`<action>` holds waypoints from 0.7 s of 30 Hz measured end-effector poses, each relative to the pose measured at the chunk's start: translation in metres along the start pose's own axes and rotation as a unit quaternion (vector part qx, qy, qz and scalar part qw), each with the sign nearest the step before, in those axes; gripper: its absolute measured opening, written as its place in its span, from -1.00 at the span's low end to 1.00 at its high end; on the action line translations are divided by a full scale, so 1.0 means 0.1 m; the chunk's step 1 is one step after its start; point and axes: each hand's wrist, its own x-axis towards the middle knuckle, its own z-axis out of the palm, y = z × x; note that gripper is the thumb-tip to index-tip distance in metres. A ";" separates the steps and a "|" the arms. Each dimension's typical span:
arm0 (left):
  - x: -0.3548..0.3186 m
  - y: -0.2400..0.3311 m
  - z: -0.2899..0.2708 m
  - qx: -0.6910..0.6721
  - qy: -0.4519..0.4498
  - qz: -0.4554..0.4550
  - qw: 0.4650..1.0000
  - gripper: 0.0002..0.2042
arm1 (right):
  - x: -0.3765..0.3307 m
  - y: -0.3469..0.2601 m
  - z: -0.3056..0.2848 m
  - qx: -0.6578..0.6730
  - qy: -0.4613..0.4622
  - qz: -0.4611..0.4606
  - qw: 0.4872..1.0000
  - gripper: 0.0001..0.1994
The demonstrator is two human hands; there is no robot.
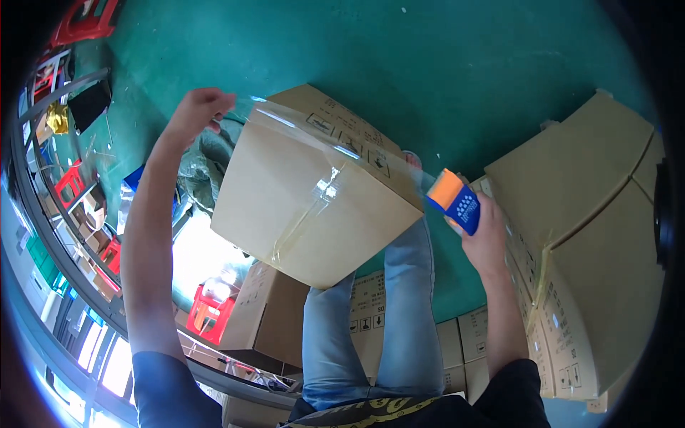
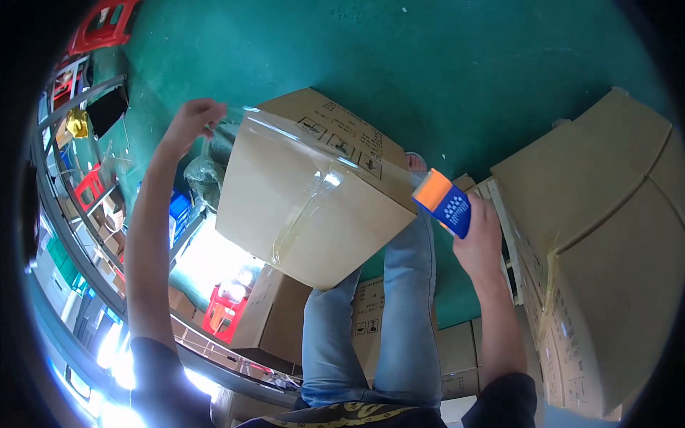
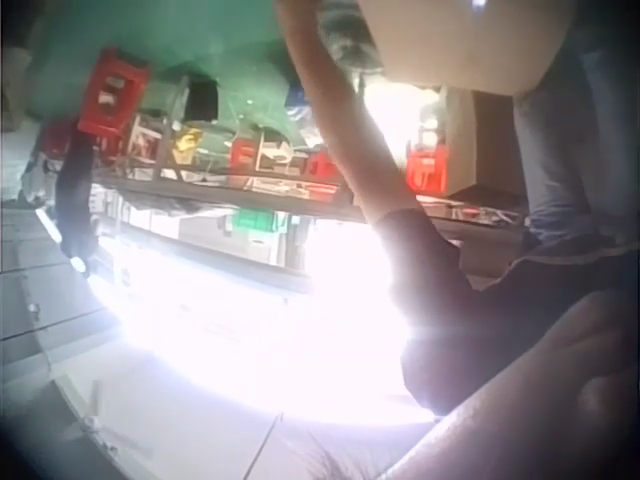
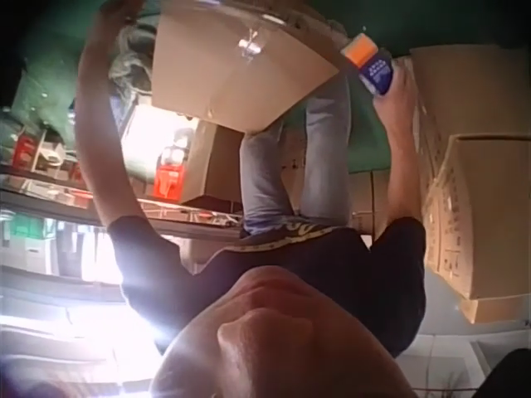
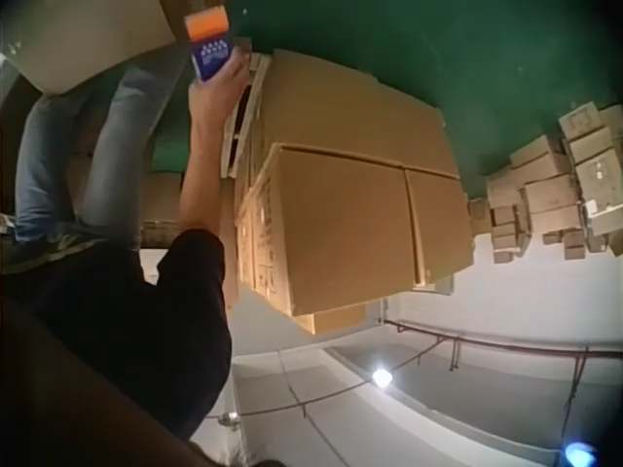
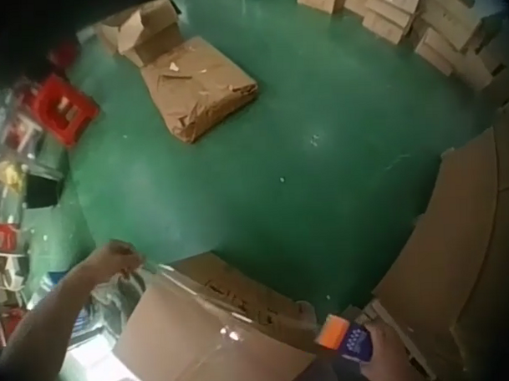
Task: Packing items into small white boxes, weighing them for verification, and then packing them into larger shipping cartons and sealing them with tape.
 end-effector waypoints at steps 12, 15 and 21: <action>0.57 0.01 0.05 -0.063 -0.132 -0.223 0.964 -0.79 | -0.02 -0.08 0.18 0.060 -0.074 0.059 0.994 -0.32; 0.63 -0.09 0.11 -0.063 -0.167 -0.250 0.952 -0.78 | -0.08 -0.01 0.25 0.062 -0.070 0.046 0.995 -0.33; 0.66 -0.09 0.36 0.117 -0.137 -0.305 0.935 -0.76 | -0.17 0.00 0.39 0.124 -0.110 0.093 0.982 -0.36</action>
